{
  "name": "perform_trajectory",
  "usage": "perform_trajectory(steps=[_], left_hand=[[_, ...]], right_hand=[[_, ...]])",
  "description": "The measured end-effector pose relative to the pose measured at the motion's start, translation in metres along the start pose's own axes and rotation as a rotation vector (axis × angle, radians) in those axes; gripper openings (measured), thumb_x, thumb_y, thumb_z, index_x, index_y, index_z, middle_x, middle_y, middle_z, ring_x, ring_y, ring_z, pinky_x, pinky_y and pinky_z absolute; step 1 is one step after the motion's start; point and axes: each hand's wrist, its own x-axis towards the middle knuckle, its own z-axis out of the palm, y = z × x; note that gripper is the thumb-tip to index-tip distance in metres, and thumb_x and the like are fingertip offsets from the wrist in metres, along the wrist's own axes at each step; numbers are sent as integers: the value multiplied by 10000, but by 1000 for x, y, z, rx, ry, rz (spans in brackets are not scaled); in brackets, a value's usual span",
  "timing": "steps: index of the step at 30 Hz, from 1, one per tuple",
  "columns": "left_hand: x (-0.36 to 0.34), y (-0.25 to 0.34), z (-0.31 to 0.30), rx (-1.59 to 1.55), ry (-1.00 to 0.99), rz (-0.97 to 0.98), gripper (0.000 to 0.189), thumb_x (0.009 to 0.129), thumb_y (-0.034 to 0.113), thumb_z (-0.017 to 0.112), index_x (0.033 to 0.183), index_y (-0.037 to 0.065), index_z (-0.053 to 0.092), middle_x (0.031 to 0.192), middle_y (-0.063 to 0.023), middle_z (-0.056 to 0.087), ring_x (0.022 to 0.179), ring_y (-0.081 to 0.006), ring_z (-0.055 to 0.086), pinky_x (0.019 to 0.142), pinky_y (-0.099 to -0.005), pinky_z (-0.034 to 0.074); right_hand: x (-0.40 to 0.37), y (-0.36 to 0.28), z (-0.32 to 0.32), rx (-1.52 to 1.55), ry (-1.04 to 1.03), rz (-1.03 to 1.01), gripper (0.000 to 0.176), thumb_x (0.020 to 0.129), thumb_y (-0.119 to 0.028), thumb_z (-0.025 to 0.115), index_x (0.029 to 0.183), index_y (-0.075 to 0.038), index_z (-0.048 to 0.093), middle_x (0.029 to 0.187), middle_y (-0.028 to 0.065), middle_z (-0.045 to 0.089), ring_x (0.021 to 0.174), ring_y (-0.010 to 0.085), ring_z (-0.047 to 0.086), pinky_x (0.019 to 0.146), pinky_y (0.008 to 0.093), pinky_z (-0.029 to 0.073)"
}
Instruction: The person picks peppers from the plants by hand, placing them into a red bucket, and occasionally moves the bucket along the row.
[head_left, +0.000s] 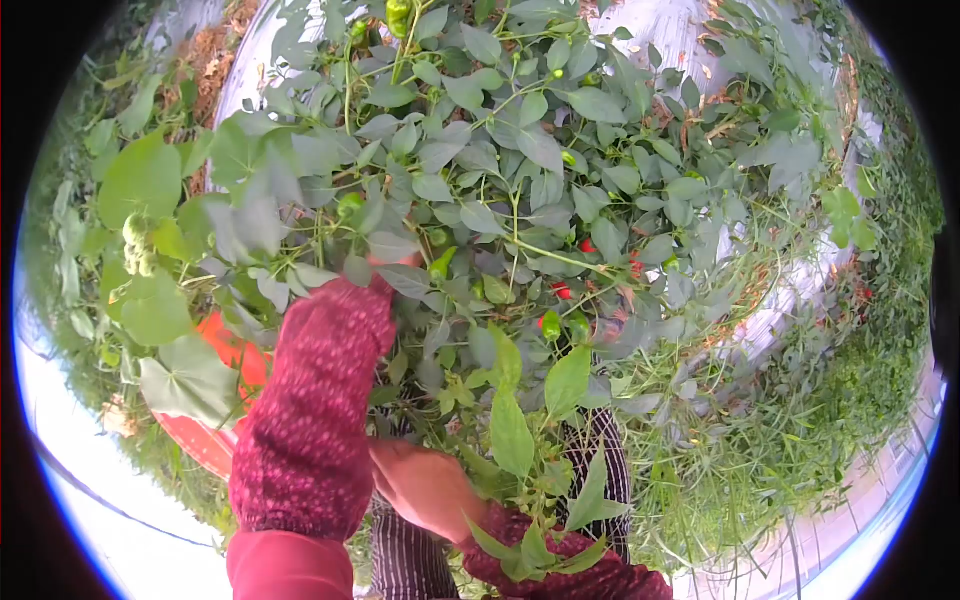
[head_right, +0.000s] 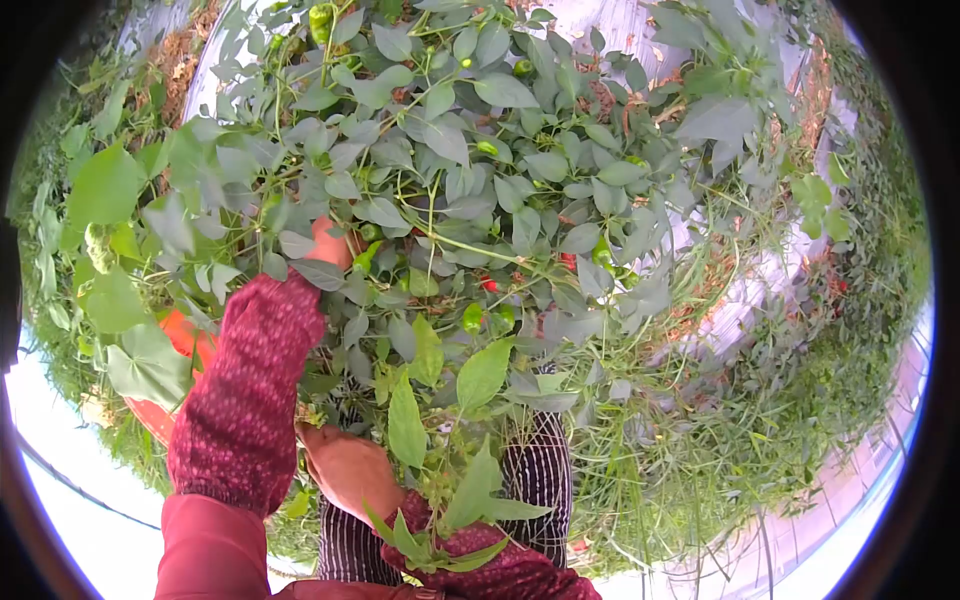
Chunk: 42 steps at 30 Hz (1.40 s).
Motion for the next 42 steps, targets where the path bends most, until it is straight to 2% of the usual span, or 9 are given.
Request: perform_trajectory(steps=[5, 6, 7, 9, 19, 24, 33, 37, 42], left_hand=[[-13, 12, -23, 87, 68, 172, 408, 764, 82, 617, 1156, 6, 533, 856, -67, 613, 702, -144, 573, 638, -261, 462], [-14, 17, -31, -607, -167, -345, 425, 778, 74, 595, 1198, 48, 536, 860, -23, 594, 687, -105, 546, 618, -240, 452], [-12, 23, -36, -601, -171, -339, 425, 778, 74, 595, 1198, 48, 536, 860, -23, 594, 687, -105, 546, 618, -240, 452], [-4, 42, -49, -1211, -164, -842, 442, 791, 62, 582, 1229, 61, 523, 856, 1, 578, 669, -94, 526, 605, -245, 452], [11, 71, -71, -1209, -238, -823, 368, 863, 106, 600, 1220, 51, 529, 1053, -20, 616, 929, -102, 563, 777, -264, 471], [-11, 68, -103, -1453, -7, -969, 188, 826, 36, 591, 1010, 3, 606, 724, 6, 584, 528, -64, 510, 479, -211, 437], [-33, 85, -153, -871, -385, -863, 183, 794, 113, 649, 957, 39, 612, 724, 7, 602, 551, -49, 501, 457, -195, 391], [-20, 76, -184, -1390, 206, -946, 142, 834, 135, 583, 973, 105, 581, 857, -49, 638, 613, -93, 523, 393, -171, 327], [-31, 96, -223, -1669, 115, -610, 136, 833, 141, 580, 960, 96, 564, 876, -106, 610, 620, -115, 537, 390, -176, 324]], right_hand=[[2, -1, -6, 62, -62, -7, 273, 863, -185, 518, 1090, -36, 502, 759, 154, 596, 672, 292, 632, 582, 409, 527], [2, 0, -5, 72, -77, -1, 267, 865, -188, 516, 1086, -39, 502, 780, 156, 598, 675, 295, 633, 587, 408, 528], [2, -1, -5, 81, -92, 6, 261, 867, -191, 515, 1081, -41, 501, 802, 158, 601, 678, 298, 634, 593, 408, 529], [-1, -4, -9, 96, -83, -19, 266, 867, -190, 516, 1087, -41, 498, 822, 159, 603, 680, 298, 634, 599, 406, 530], [-3, -3, -14, 94, -175, 14, 319, 869, -188, 520, 1149, -39, 490, 916, 161, 614, 721, 290, 642, 630, 413, 541], [-3, 2, -19, 238, -87, 2, 315, 869, -216, 530, 1135, -49, 508, 960, 177, 617, 740, 332, 633, 647, 433, 518], [-3, -3, -24, 386, -56, -11, 316, 858, -223, 545, 1143, -89, 522, 924, 164, 628, 741, 349, 624, 641, 427, 489], [0, 0, -25, 541, 4, 8, 279, 861, -196, 552, 1126, -109, 552, 846, 120, 629, 704, 243, 621, 595, 357, 469], [4, 3, -36, 1128, -34, 224, 177, 887, -137, 558, 1049, -81, 599, 900, -2, 630, 755, 83, 587, 591, 244, 458]])
